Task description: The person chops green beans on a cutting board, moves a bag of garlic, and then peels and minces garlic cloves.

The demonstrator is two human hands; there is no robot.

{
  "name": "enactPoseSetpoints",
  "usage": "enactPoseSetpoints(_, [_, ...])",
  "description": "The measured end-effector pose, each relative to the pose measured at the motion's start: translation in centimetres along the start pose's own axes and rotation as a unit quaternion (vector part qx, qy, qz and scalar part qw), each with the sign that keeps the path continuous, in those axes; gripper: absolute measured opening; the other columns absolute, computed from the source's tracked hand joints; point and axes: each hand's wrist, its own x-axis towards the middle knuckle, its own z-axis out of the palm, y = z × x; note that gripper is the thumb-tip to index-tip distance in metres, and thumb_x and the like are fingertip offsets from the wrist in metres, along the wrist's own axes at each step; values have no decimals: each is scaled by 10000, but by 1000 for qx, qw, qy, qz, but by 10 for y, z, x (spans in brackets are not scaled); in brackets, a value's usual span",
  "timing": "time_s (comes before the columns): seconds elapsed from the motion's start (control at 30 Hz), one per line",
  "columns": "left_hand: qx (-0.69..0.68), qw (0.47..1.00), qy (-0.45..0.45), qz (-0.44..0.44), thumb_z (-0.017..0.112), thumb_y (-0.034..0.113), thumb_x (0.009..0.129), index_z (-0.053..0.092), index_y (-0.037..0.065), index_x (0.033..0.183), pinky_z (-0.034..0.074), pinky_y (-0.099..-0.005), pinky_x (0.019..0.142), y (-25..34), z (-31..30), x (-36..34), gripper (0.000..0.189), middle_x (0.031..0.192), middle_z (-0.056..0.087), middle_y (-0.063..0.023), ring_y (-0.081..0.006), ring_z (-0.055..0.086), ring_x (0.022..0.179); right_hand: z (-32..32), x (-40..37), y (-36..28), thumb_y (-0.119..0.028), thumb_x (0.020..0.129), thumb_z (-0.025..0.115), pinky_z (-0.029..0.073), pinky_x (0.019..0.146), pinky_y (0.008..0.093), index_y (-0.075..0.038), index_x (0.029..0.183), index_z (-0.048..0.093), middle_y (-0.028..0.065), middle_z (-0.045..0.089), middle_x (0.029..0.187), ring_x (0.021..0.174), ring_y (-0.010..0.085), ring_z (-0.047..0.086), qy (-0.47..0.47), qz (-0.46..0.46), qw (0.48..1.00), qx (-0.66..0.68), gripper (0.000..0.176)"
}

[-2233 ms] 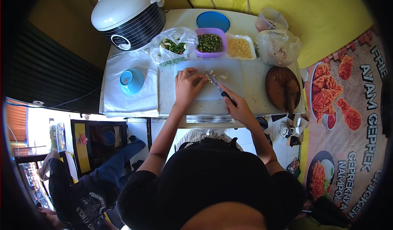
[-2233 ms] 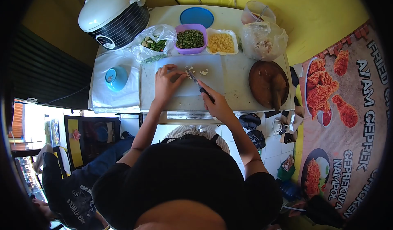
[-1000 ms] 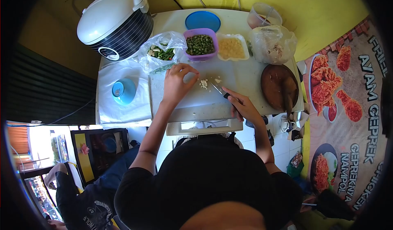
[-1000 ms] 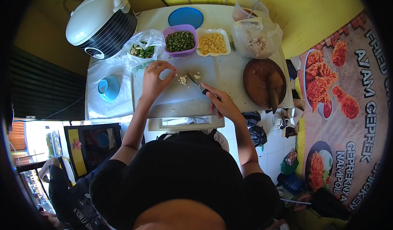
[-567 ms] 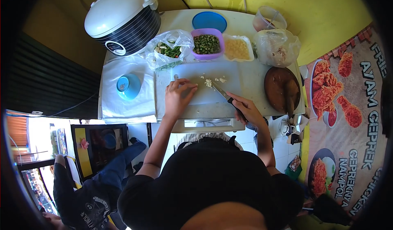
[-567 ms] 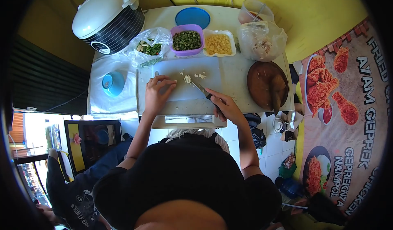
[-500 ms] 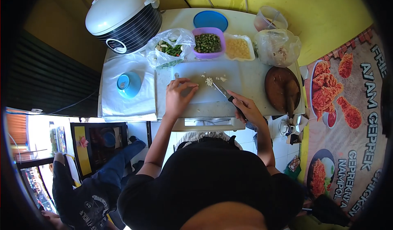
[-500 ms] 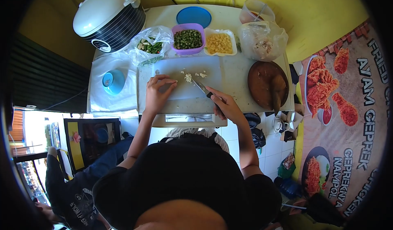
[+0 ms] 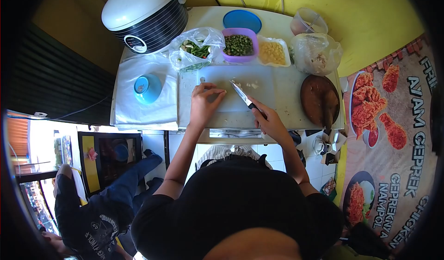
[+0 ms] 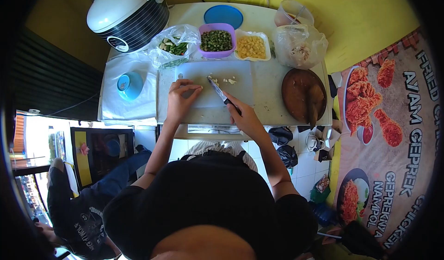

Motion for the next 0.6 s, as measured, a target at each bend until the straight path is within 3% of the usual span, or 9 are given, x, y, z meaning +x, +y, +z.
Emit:
enactPoseSetpoints(0.23, [46, 999, 20, -5, 778, 149, 733, 762, 88, 816, 475, -381, 833, 8, 9, 4, 104, 957, 662, -85, -262, 608, 897, 16, 0, 12, -119, 1005, 481, 403, 531, 234, -180, 1469, 412, -22, 471, 649, 567, 62, 452, 6, -72, 997, -14, 473])
enactPoseSetpoints(0.33, [59, 998, 37, -3, 781, 164, 720, 757, 93, 789, 470, -386, 831, 8, 12, 3, 102, 945, 662, -76, -264, 609, 881, 19, 0, 12, -120, 1001, 472, 445, 596, 267, -199, 1484, 379, 25, 494, 613, 563, 95, 484, 8, -70, 997, -26, 498])
enactPoseSetpoints(0.6, [59, 997, 55, 6, 775, 198, 716, 734, 107, 758, 456, -381, 810, 6, 14, 1, 108, 919, 648, -42, -245, 600, 866, 20, -1, 10, -131, 1007, 459, 454, 600, 278, -213, 1491, 358, 38, 499, 606, 559, 106, 497, 4, -63, 997, -50, 502])
